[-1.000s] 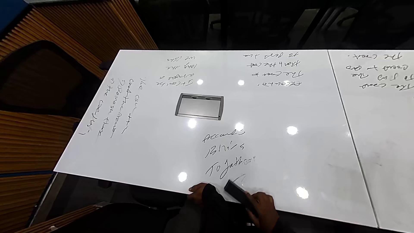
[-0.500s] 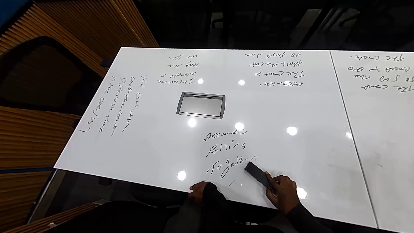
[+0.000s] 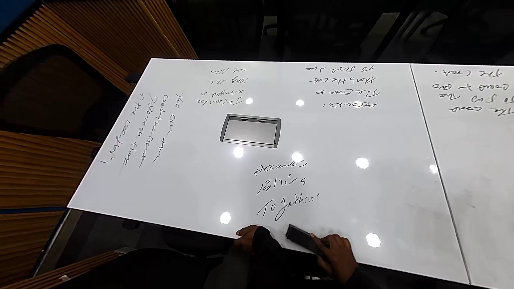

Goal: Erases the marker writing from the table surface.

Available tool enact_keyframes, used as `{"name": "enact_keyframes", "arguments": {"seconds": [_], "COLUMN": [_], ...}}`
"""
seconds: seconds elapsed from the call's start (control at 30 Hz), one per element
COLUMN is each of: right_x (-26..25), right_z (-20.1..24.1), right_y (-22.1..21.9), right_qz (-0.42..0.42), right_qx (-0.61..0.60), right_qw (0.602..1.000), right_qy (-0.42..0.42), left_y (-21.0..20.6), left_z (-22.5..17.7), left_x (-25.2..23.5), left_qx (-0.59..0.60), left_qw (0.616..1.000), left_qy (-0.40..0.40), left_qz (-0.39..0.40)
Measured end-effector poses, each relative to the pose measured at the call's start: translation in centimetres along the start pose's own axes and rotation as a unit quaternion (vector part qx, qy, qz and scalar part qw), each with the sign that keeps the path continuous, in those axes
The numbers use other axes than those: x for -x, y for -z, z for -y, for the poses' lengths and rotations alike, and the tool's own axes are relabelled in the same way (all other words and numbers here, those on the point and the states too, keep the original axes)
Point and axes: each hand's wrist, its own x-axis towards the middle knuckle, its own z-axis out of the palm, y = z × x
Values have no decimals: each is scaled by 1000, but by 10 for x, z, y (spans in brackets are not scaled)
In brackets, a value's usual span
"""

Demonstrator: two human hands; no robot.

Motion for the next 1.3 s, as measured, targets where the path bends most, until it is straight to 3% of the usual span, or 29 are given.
{"name": "enact_keyframes", "arguments": {"seconds": [0.13, 0.27, 0.4, 0.63, 0.9, 1.03, 1.13, 1.23, 1.3], "right_x": [-4, -5, 2, 23, -15, -21, -18, -14, -10], "right_z": [-32, -52, -43, 13, 36, 11, -23, -54, -72], "right_y": [3, 7, 6, -4, -11, -10, -3, 9, 15], "right_qz": [-58, -89, -96, -19, 15, -37, -71, -95, -103], "right_qx": [27, 43, 29, -24, -11, -6, 7, 34, 55], "right_qw": [996, 987, 982, 998, 1000, 998, 992, 984, 977], "right_qy": [-66, -130, -159, -62, -13, -57, -106, -148, -176], "left_y": [8, 7, 11, 23, 7, -6, 6, 10, 7], "left_z": [-5, -2, -4, -9, -4, 4, -2, -6, -3], "left_x": [9, 6, 10, 19, 2, -8, 3, 6, 4], "left_qx": [90, -1, 4, -28, -142, -142, -96, -213, -188], "left_qw": [995, 1000, 1000, 999, 988, 989, 995, 976, 981], "left_qy": [27, 11, 9, 2, -33, -41, -15, -33, -40], "left_qz": [-21, 9, 18, 25, 44, 28, 34, 34, 22]}}
